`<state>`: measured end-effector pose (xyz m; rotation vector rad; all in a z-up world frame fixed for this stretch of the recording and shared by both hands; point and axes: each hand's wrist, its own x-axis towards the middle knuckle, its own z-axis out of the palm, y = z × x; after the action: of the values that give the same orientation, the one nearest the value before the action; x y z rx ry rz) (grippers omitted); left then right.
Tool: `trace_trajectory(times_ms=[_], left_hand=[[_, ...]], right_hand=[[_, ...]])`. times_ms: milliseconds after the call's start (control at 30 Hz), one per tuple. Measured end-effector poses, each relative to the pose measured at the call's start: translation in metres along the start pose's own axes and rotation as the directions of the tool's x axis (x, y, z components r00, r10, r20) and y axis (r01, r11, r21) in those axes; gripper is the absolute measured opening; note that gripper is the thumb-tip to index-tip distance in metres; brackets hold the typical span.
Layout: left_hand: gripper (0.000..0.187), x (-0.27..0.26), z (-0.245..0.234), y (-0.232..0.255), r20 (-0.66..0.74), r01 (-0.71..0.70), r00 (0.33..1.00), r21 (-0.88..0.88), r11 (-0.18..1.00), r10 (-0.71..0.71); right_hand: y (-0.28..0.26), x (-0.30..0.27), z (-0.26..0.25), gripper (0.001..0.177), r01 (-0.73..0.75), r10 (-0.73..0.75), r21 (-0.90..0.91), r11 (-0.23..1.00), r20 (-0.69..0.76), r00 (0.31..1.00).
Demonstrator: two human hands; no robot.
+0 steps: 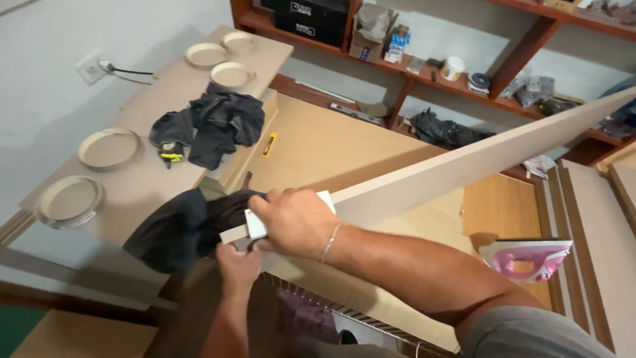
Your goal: Applying edge banding to a wooden panel using an iron and then moving the panel to a stack
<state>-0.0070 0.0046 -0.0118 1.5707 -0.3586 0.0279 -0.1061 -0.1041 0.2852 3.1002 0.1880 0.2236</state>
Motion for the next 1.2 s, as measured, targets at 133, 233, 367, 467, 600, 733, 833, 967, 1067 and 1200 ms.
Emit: trace_trajectory(times_ms=[133, 233, 367, 467, 600, 733, 833, 967, 1067, 1200], left_hand=[[0.036, -0.002, -0.016, 0.085, 0.006, 0.006, 1.000, 0.058, 0.998, -0.006], [0.033, -0.007, -0.019, 0.092, -0.025, -0.014, 1.000, 0.198, 0.980, 0.019], [0.037, -0.004, -0.027, 0.076, -0.034, 0.059, 0.998, 0.270, 0.961, -0.052], [0.030, -0.007, -0.028, 0.072, -0.020, -0.049, 0.998, 0.283, 0.958, 0.056], [0.025, -0.007, -0.036, 0.051, 0.018, -0.142, 0.990, 0.101, 0.985, 0.141], [0.035, -0.011, -0.031, 0.039, -0.056, -0.119, 0.992, -0.091, 0.989, 0.114], [0.035, -0.013, -0.036, 0.027, -0.033, -0.010, 0.999, -0.183, 0.983, 0.004], [0.030, -0.012, -0.038, 0.030, 0.029, -0.089, 0.995, -0.100, 0.991, 0.092], [0.030, -0.015, -0.039, 0.030, 0.042, -0.097, 0.994, -0.123, 0.988, 0.103], [0.032, -0.016, -0.035, 0.033, 0.023, -0.039, 0.999, -0.119, 0.992, 0.042]], right_hand=[[0.033, -0.015, 0.011, 0.069, -0.084, 0.083, 0.032, 0.996, 0.024, 0.996], [0.057, -0.030, 0.006, 0.082, -0.124, 0.123, 0.019, 0.992, 0.049, 0.991], [0.095, -0.050, 0.010, 0.073, -0.171, 0.172, -0.021, 0.985, 0.050, 0.984], [0.120, -0.067, 0.014, 0.076, -0.172, 0.172, -0.032, 0.985, -0.007, 0.985], [0.152, -0.086, 0.015, 0.075, -0.136, 0.133, -0.020, 0.991, -0.103, 0.986], [0.186, -0.103, 0.011, 0.076, -0.198, 0.196, -0.077, 0.977, -0.035, 0.980], [0.218, -0.121, 0.005, 0.077, -0.183, 0.184, -0.053, 0.982, 0.002, 0.983], [0.274, -0.150, 0.000, 0.079, -0.209, 0.219, -0.102, 0.973, 0.101, 0.971], [0.321, -0.173, -0.003, 0.082, -0.254, 0.292, -0.184, 0.950, 0.223, 0.930], [0.357, -0.186, 0.004, 0.085, -0.191, 0.220, -0.146, 0.971, 0.223, 0.950]])
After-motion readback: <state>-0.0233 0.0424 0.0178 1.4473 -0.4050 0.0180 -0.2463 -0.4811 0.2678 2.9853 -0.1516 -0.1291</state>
